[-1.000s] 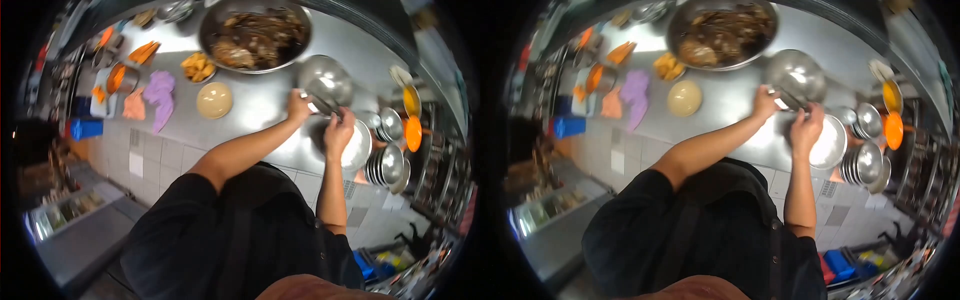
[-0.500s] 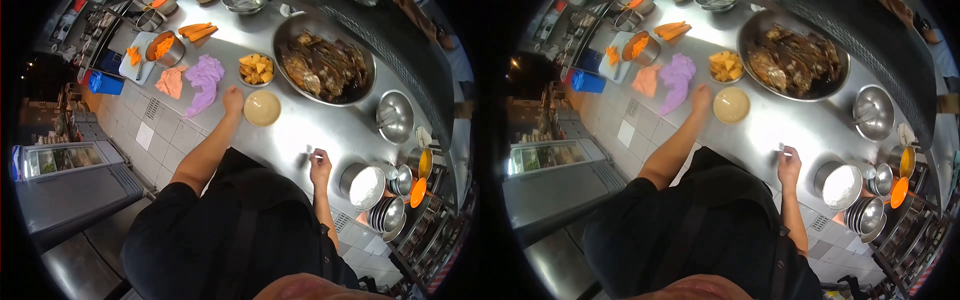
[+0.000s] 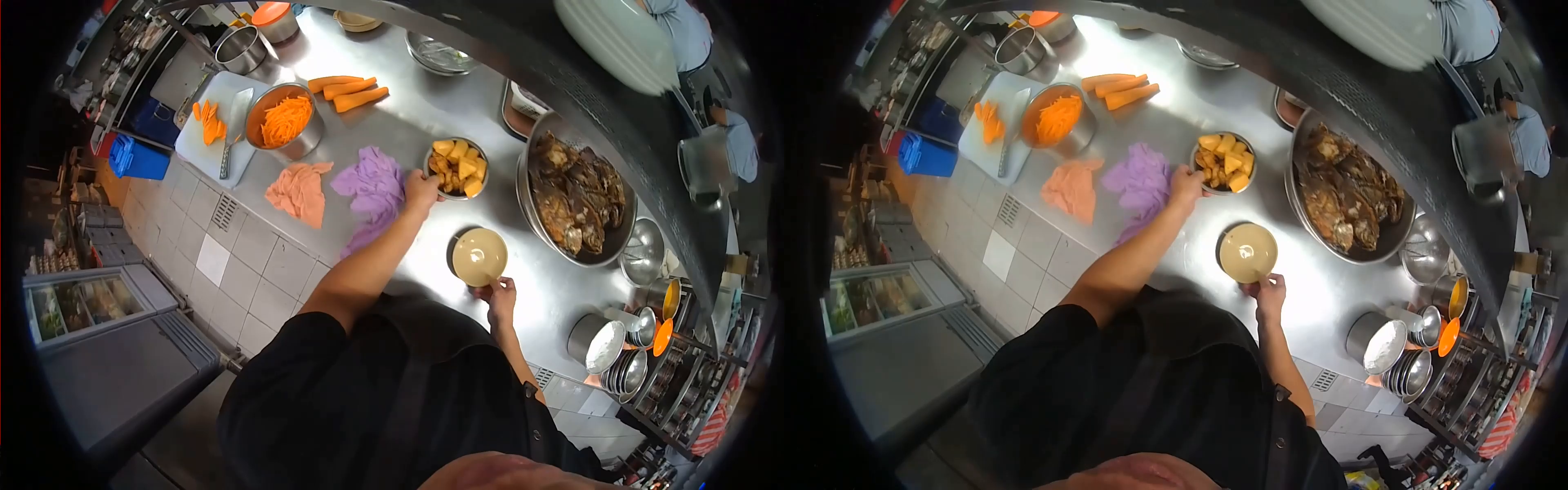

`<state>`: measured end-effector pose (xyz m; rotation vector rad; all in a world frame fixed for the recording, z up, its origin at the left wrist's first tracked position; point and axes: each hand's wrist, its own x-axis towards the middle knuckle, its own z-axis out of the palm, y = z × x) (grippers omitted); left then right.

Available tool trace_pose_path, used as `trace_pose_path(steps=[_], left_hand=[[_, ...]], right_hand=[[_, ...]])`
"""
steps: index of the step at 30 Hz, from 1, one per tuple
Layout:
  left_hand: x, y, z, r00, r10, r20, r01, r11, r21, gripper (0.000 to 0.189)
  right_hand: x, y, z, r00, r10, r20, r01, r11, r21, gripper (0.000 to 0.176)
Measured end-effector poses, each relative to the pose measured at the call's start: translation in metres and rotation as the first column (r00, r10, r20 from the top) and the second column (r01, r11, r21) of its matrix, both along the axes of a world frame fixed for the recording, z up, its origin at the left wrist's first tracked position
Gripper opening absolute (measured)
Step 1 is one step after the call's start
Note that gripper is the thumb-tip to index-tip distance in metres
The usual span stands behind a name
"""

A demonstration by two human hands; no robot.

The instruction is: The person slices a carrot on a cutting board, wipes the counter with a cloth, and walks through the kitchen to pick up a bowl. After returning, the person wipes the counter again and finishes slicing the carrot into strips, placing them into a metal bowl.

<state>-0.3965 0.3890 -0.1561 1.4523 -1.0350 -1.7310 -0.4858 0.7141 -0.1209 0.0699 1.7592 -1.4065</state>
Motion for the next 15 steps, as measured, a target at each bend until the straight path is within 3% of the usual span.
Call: trace_pose_path(steps=[4, 6, 8, 9, 10, 11, 12, 13, 15], left_hand=[[0.037, -0.11, 0.044, 0.998, -0.009, 0.063, 0.013, 0.998, -0.059, 0.022], [0.044, -0.174, 0.041, 0.997, 0.073, 0.015, -0.072, 0.993, -0.097, 0.023], [0.052, -0.236, 0.044, 0.99, 0.023, -0.14, -0.05, 0.98, -0.193, 0.025], [0.045, -0.267, 0.033, 0.985, 0.163, -0.056, -0.17, 0.971, -0.17, 0.023], [0.046, -0.289, 0.042, 0.985, 0.167, -0.038, -0.171, 0.978, -0.122, 0.02], [0.039, -0.321, 0.023, 0.963, 0.251, -0.098, -0.262, 0.956, -0.13, 0.021], [0.045, -0.344, 0.02, 0.993, 0.111, -0.049, -0.115, 0.989, -0.094, 0.024], [0.04, -0.369, 0.007, 0.988, 0.153, -0.004, -0.152, 0.98, -0.128, 0.022], [0.037, -0.377, 0.039, 0.988, 0.139, 0.061, -0.135, 0.989, -0.056, 0.023]], right_hand=[[0.019, -0.035, -0.008, 0.992, -0.12, 0.027, 0.12, 0.993, 0.001, 0.027], [0.025, -0.052, -0.009, 0.985, -0.168, 0.048, 0.168, 0.986, -0.005, 0.027], [0.027, -0.079, -0.01, 0.983, -0.175, 0.058, 0.177, 0.984, -0.014, 0.026], [0.025, -0.093, -0.01, 0.981, -0.19, 0.047, 0.191, 0.982, -0.014, 0.026], [0.023, -0.108, -0.011, 0.983, -0.177, 0.049, 0.179, 0.983, -0.035, 0.027], [0.02, -0.122, -0.013, 0.985, -0.165, 0.05, 0.168, 0.984, -0.053, 0.027], [0.015, -0.137, -0.018, 0.982, -0.184, 0.049, 0.188, 0.978, -0.094, 0.026], [0.011, -0.15, -0.023, 0.978, -0.202, 0.051, 0.207, 0.969, -0.132, 0.025], [0.013, -0.188, 0.006, 0.967, -0.183, 0.177, 0.22, 0.949, -0.224, 0.021]])
